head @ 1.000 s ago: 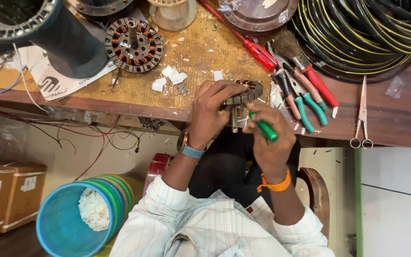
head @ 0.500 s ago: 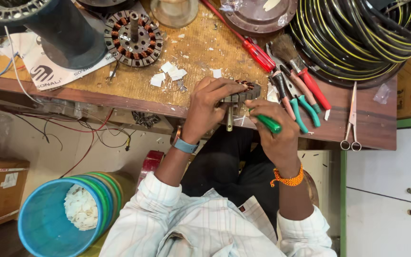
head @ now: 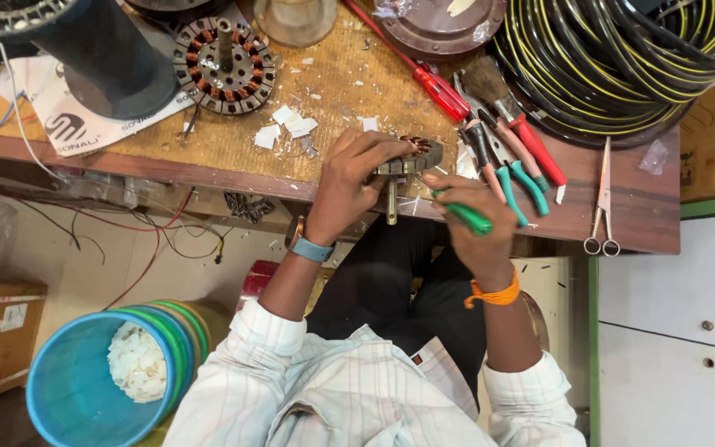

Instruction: The person works on a motor stator, using scissors to cut small white insulating pieces and a screwdriver to adjust or secure components within the stator slots. The person repeatedly handles the stator and tools on a cluttered workbench.

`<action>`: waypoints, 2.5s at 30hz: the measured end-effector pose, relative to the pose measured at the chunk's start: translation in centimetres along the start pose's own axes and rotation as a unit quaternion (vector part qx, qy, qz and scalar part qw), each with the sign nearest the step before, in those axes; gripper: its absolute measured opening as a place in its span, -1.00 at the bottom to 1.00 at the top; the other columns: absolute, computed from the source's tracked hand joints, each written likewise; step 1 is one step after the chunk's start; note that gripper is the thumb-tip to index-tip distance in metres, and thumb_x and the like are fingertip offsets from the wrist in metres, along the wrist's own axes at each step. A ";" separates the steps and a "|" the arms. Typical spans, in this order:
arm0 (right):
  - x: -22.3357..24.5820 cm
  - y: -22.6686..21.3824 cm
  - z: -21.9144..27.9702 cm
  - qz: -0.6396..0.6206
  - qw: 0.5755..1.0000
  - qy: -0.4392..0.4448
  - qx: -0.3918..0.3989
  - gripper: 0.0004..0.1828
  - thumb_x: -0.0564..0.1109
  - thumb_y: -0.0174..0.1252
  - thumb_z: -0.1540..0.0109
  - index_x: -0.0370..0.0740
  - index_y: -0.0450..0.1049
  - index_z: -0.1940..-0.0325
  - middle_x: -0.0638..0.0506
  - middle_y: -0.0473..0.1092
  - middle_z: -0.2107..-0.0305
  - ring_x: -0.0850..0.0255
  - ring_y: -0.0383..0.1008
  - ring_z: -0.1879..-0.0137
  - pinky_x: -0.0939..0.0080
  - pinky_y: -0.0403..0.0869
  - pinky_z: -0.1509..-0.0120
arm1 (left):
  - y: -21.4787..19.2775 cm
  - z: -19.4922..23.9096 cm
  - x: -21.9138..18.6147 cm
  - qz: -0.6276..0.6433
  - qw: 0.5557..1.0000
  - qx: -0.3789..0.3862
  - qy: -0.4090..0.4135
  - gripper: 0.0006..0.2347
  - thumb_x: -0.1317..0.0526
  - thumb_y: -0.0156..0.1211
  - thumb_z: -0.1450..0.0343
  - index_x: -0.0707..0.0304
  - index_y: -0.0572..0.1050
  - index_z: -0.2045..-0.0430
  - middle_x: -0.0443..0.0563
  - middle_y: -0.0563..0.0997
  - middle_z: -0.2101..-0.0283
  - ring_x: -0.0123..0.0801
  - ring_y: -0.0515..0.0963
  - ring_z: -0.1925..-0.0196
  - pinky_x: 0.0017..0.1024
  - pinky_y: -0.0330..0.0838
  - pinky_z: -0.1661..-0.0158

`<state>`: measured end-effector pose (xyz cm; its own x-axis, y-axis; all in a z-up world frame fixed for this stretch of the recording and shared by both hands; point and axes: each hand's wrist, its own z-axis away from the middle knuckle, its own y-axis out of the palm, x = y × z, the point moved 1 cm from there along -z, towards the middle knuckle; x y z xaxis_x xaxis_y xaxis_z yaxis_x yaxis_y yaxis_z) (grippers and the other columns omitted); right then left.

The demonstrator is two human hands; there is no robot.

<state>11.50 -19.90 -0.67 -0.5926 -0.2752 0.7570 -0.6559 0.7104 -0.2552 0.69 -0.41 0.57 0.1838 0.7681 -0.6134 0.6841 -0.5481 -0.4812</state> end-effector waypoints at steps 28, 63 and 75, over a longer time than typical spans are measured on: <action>-0.5 -0.1 -7.1 0.134 0.965 0.108 0.198 -0.41 -0.27 0.31 -0.16 -0.23 0.45 -0.29 -0.12 0.43 -0.24 -0.04 0.36 -0.37 0.04 0.27 -0.47 | -1.7 -0.5 0.7 0.040 0.994 0.104 -0.015 -0.68 0.34 0.26 -0.32 0.28 0.49 0.03 0.12 0.58 -0.08 0.03 0.50 -0.16 -0.11 0.30 -0.23; -1.0 2.0 -5.5 0.194 0.975 0.008 0.109 -0.46 -0.26 0.32 -0.18 -0.25 0.40 -0.25 -0.21 0.40 -0.13 -0.19 0.37 -0.27 -0.09 0.35 -0.38 | -8.3 4.6 6.8 -0.198 0.975 -0.046 -0.087 -0.70 0.30 0.40 -0.37 0.12 0.59 0.01 0.01 0.56 -0.11 -0.06 0.47 -0.20 -0.17 0.38 -0.21; -1.4 -0.4 -4.2 0.176 0.984 -0.007 0.002 -0.48 0.07 0.25 -0.36 -0.28 0.43 -0.30 -0.16 0.40 -0.18 -0.06 0.39 -0.31 -0.01 0.40 -0.38 | -9.8 5.4 12.2 -0.096 0.970 -0.044 -0.218 -0.84 0.27 0.34 -0.45 0.31 0.49 0.24 0.03 0.60 0.21 -0.33 0.60 0.21 -0.40 0.49 0.20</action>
<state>14.58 -17.13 0.86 -0.7900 -0.0209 0.6127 -0.4103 0.7607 -0.5030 -7.60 12.54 -5.57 -0.2567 0.6290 -0.7338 0.7374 -0.3634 -0.5694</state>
